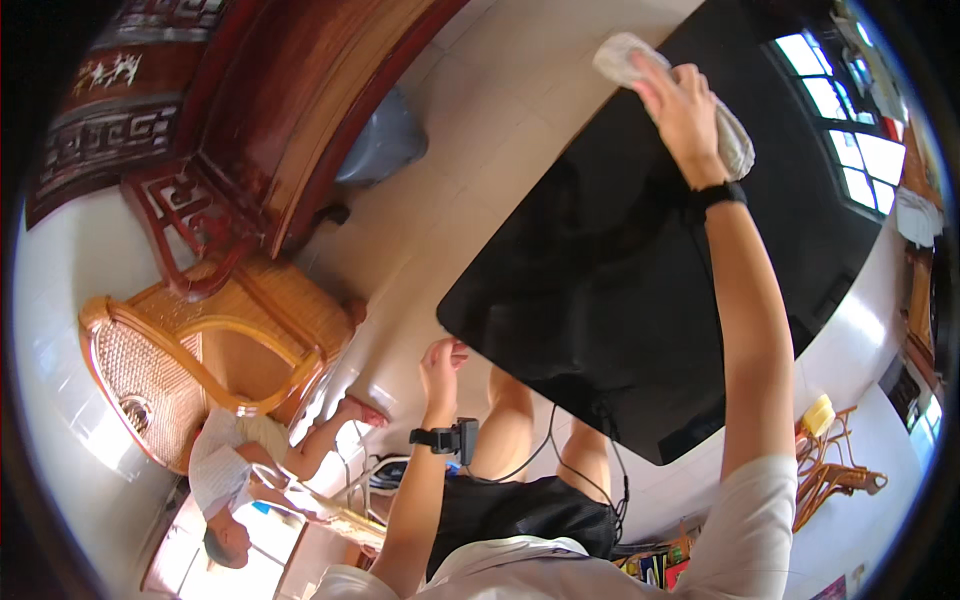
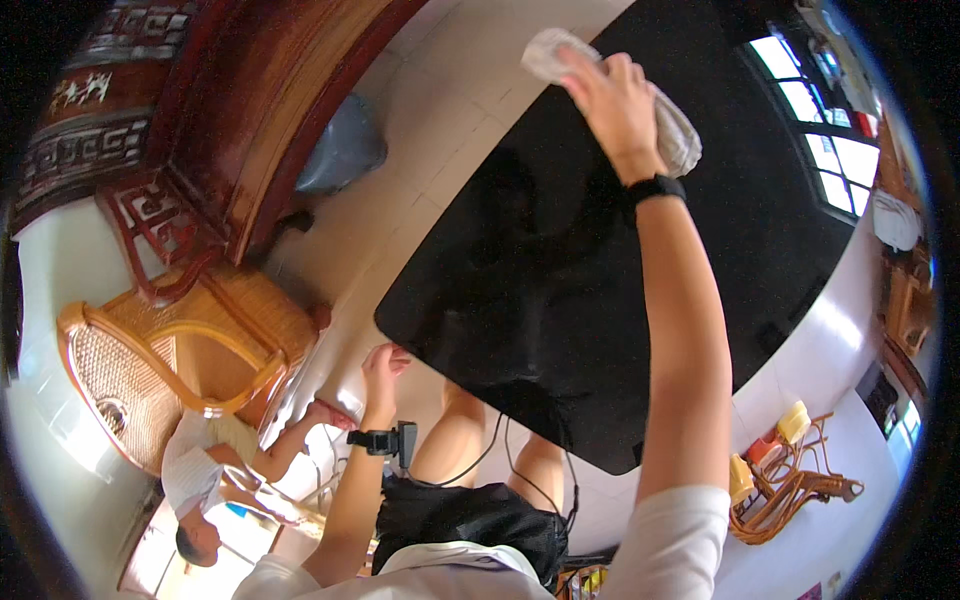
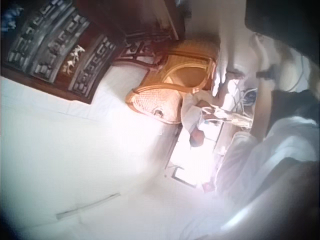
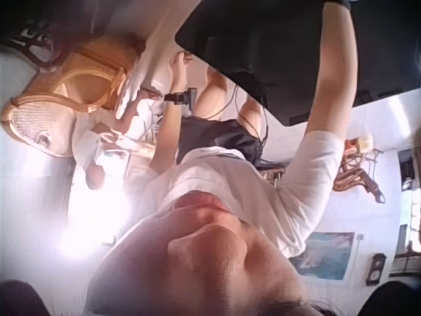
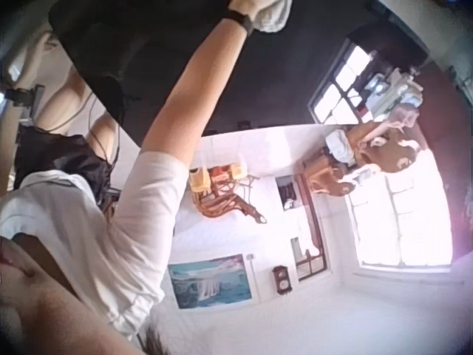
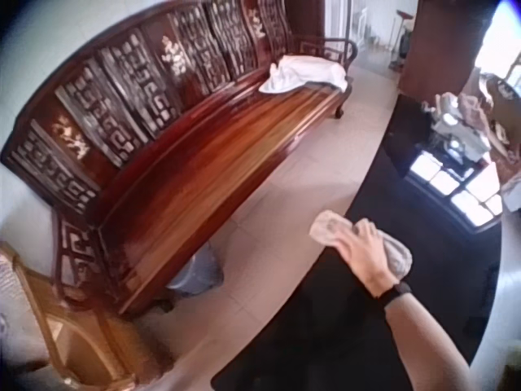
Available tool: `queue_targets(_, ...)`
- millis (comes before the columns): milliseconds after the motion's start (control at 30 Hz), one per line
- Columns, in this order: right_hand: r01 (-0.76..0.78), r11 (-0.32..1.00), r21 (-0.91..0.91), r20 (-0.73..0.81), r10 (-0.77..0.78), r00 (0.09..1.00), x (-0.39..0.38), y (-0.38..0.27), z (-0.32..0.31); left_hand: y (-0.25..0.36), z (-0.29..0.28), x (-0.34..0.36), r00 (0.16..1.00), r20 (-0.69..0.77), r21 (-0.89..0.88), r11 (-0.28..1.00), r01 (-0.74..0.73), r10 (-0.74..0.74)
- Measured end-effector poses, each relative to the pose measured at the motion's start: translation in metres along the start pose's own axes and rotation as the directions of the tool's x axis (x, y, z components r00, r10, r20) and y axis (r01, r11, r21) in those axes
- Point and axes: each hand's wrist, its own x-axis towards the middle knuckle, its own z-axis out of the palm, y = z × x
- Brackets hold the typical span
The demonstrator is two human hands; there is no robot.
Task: The person clears books and items from a dark table and wipes the surface with a white cloth.
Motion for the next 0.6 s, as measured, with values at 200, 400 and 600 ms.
queue_targets(200, -0.303, 0.918, -0.255, -0.059, 0.298, 0.953, 0.011, 0.106, -0.024, 0.022, 0.019, 0.007, 0.987, -0.127, 0.051, 0.994, -0.097, 0.103)
queue_targets(400, -0.420, 0.653, 0.630, 0.395, 0.196, 0.898, -0.062, -0.037, -0.103, 0.059, -0.008, 0.006, 0.932, -0.276, 0.036, 0.971, -0.236, 0.236)
queue_targets(600, 0.324, 0.803, 0.500, 0.269, -0.500, 0.823, -0.234, -0.168, -0.135, 0.065, 0.005, 0.005, 0.936, -0.177, 0.071, 0.952, -0.298, 0.306)
